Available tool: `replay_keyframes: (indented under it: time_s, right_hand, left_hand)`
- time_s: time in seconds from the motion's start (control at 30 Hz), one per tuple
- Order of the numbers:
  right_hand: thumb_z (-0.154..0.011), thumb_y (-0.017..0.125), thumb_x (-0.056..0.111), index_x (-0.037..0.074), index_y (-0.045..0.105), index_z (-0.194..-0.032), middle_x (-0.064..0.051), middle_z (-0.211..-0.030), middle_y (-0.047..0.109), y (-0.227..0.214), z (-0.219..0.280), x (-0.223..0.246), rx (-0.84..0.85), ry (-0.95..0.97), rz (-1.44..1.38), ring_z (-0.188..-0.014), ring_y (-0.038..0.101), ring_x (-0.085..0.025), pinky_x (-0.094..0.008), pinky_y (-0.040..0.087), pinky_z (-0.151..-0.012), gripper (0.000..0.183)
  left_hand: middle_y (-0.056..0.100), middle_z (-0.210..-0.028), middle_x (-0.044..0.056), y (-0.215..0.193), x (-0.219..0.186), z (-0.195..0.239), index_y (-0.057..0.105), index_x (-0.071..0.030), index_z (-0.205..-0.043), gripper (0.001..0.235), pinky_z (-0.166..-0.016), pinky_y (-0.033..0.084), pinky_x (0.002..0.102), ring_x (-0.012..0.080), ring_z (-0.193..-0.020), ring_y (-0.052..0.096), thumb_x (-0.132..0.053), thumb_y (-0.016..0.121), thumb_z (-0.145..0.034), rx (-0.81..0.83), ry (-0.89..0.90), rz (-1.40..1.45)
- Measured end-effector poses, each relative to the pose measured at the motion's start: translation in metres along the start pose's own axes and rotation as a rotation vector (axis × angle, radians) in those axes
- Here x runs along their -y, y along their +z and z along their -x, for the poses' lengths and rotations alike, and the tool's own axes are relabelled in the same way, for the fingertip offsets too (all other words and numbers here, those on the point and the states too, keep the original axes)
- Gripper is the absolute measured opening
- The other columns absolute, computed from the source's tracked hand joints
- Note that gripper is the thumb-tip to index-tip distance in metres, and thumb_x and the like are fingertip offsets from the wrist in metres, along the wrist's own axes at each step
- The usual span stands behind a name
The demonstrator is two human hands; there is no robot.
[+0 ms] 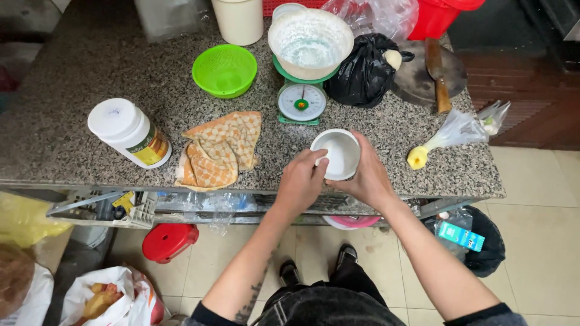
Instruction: The person scoops white powder from large sacks into a red bowl on a scale, then adds more powder from smaller containers. They pour the combined ingredients into a large industrial mixer and operate the machine to mix the contents.
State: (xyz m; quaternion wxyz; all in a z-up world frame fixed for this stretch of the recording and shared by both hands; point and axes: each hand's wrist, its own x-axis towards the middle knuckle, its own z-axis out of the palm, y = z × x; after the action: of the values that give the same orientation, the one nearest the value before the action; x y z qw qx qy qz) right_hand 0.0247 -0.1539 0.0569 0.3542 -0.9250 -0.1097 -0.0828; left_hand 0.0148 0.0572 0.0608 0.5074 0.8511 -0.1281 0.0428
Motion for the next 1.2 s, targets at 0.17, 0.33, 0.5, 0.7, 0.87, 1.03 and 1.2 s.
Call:
replay_keyframes:
  time_s: [0.17,0.33,0.5,0.7,0.87,1.03,1.2]
  right_hand:
    - [-0.060,0.112,0.033,0.004,0.039,-0.170,-0.025,-0.171,0.053,-0.003,0.002,0.001,0.027,-0.073,0.019,-0.160,0.048,-0.048,-0.060,0.046,-0.128,0.135]
    - [-0.061,0.110,0.039,0.005,0.039,-0.167,-0.022,-0.173,0.051,0.001,0.003,-0.002,0.027,-0.138,0.048,-0.160,0.049,-0.045,-0.057,0.045,-0.130,0.132]
    - [-0.063,0.110,0.037,0.003,0.038,-0.166,-0.022,-0.174,0.050,0.002,0.006,-0.011,0.020,-0.202,0.043,-0.160,0.049,-0.044,-0.057,0.043,-0.131,0.130]
    - [-0.059,0.111,0.035,0.003,0.041,-0.168,-0.022,-0.170,0.055,-0.003,-0.001,-0.010,0.033,-0.066,-0.008,-0.156,0.052,-0.048,-0.064,0.043,-0.131,0.133]
    - [-0.058,0.114,0.034,0.005,0.043,-0.169,-0.024,-0.160,0.061,-0.024,-0.020,0.010,0.013,0.067,-0.027,-0.152,0.058,-0.045,-0.062,0.044,-0.130,0.134]
    - [-0.055,0.113,0.046,0.008,0.045,-0.169,-0.024,-0.155,0.063,-0.039,-0.037,0.028,0.014,0.185,-0.075,-0.153,0.056,-0.046,-0.065,0.043,-0.128,0.138]
    - [-0.061,0.109,0.054,0.005,0.045,-0.169,-0.027,-0.154,0.064,-0.044,-0.049,0.050,-0.026,0.208,-0.091,-0.150,0.057,-0.047,-0.067,0.045,-0.124,0.135]
  left_hand:
    - [0.077,-0.106,0.013,-0.015,0.004,0.005,0.079,-0.008,-0.139,0.036,-0.088,0.065,0.050,0.0354,-0.102,0.078,-0.028,0.059,-0.118,0.074,0.179,-0.228]
    - [0.076,-0.100,0.013,0.004,0.022,0.009,0.081,-0.011,-0.137,0.034,-0.084,0.065,0.052,0.0382,-0.095,0.077,-0.028,0.059,-0.117,0.129,0.149,-0.159]
    - [0.077,-0.094,0.009,0.020,0.031,0.012,0.083,-0.017,-0.138,0.030,-0.078,0.064,0.043,0.0272,-0.084,0.078,-0.024,0.066,-0.115,0.083,0.065,0.121]
    - [0.083,-0.086,0.019,0.028,0.055,0.004,0.081,-0.008,-0.141,0.031,-0.073,0.071,0.033,0.0212,-0.075,0.080,-0.017,0.065,-0.116,-0.086,-0.227,0.596]
    - [0.081,-0.099,0.028,-0.011,0.022,0.015,0.075,0.009,-0.142,0.038,-0.081,0.073,0.043,0.0296,-0.085,0.083,-0.015,0.058,-0.118,-0.228,-0.382,0.890]
    - [0.081,-0.097,0.027,-0.036,0.005,0.014,0.075,0.009,-0.140,0.036,-0.080,0.074,0.041,0.0321,-0.085,0.085,-0.013,0.057,-0.118,-0.330,-0.409,0.982]
    - [0.082,-0.102,0.027,-0.052,0.014,-0.003,0.073,0.008,-0.143,0.037,-0.085,0.073,0.042,0.0322,-0.091,0.086,-0.016,0.056,-0.119,-0.313,-0.411,1.070]
